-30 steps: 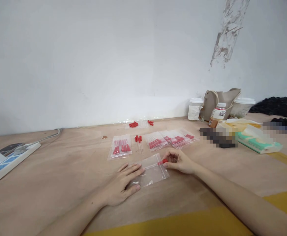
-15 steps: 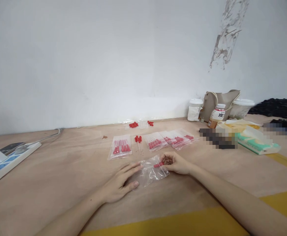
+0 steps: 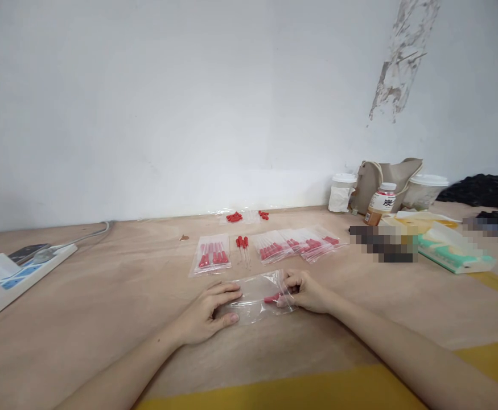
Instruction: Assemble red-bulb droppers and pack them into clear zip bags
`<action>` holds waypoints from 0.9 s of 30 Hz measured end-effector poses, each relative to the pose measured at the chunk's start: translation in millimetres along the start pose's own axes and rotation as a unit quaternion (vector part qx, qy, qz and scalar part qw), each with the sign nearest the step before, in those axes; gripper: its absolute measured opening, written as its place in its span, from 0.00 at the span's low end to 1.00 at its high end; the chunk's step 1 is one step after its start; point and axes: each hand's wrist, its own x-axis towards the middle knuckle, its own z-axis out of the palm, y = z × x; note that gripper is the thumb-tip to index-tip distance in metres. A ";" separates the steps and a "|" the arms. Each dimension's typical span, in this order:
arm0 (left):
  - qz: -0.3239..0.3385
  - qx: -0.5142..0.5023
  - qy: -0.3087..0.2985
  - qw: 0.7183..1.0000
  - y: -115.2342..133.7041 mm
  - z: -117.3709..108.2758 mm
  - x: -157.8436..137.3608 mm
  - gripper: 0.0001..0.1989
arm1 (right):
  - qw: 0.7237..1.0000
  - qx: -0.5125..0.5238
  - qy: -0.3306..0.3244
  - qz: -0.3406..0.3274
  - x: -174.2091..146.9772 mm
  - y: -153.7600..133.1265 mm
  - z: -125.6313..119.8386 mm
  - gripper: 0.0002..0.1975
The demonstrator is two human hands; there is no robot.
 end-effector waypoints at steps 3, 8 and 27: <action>-0.002 0.007 -0.005 1.000 0.8 -0.6 -0.3 0.20 | 1.000 -0.017 0.009 -0.012 0.2 -2.6 0.9 0.11; -0.003 0.009 -0.011 1.000 1.2 -1.1 -1.0 0.19 | 0.999 -0.040 0.017 0.032 2.8 6.0 -11.2 0.09; 0.004 0.025 -0.021 0.999 1.8 -1.2 -1.3 0.19 | 0.948 -0.188 0.118 0.228 185.1 14.6 24.7 0.15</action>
